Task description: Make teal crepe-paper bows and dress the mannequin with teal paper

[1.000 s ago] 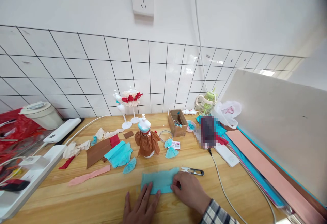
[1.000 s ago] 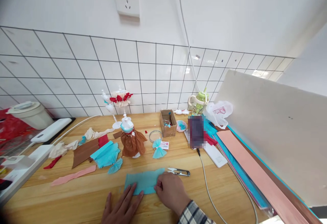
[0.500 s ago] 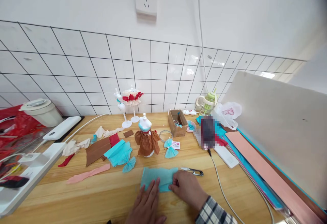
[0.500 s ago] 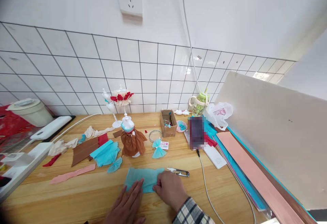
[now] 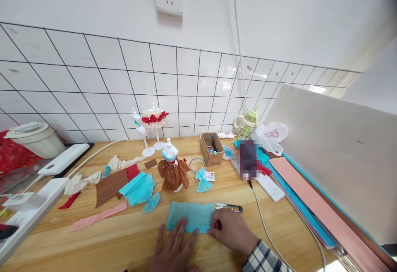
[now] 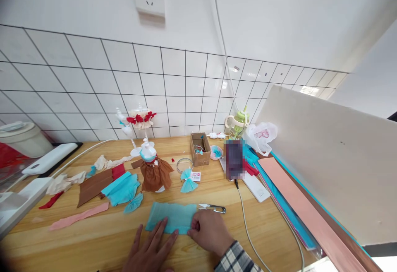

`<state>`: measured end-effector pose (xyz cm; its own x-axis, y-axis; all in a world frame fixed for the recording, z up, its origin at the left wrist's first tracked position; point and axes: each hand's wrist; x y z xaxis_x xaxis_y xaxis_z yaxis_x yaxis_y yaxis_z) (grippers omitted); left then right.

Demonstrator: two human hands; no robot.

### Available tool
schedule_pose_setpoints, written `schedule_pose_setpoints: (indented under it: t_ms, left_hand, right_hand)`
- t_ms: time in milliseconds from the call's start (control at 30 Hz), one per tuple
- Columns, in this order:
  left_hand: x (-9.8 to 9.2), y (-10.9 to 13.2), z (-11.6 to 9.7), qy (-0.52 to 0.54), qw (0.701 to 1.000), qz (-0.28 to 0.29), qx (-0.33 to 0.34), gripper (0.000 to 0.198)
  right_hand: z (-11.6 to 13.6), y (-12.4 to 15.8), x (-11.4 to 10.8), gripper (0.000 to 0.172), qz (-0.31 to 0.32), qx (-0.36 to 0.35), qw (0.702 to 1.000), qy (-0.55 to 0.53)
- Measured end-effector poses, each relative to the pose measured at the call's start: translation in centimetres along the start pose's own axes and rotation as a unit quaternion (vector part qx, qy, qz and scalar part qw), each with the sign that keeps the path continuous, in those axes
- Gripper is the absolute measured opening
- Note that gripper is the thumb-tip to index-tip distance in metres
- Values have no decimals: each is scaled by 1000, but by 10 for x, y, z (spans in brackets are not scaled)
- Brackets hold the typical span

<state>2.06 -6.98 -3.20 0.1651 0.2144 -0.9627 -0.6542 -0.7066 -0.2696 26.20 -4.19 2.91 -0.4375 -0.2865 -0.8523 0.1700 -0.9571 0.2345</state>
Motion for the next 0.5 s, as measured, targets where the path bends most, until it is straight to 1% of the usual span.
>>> schedule_pose_setpoints:
  t_ms: [133,300,367,400,433,467,500]
  left_hand:
    - [1,1,1,-30,999,-38,20,72]
    - [-1,0,3,-32,997,-63,28,75]
    - [-1,0,3,-31,997,-65,27,74]
    - [-1,0,3,-32,997,-65,26,74]
    - [-1,0,2,-32,997,-65,23,73]
    - [-1,0,2,-32,997,-65,19,73]
    - [-2,0,1,-29,997,-64,16,73]
  right_hand:
    - [-2,0,2,14,-15,11,1000,-5]
    - [1,-2,1,16,-25,35,997,57]
    - [3,3,3,13,-60,42,995,69]
    - [5,7,6,12,-92,34,993,68]
    - [7,12,9,15,-127,14,990,65]
    - [9,18,14,21,-156,-18,986,62]
    - [10,24,20,29,-166,-65,982,57]
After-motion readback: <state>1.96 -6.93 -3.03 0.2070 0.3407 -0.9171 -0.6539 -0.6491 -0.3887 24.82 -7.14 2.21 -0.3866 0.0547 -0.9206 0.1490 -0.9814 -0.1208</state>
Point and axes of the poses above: each hand's wrist, its own y-axis away from the middle knuckle, its own x-axis out of the palm, z = x × y, and after that the axes turned 4 degrees about -z, right-handed
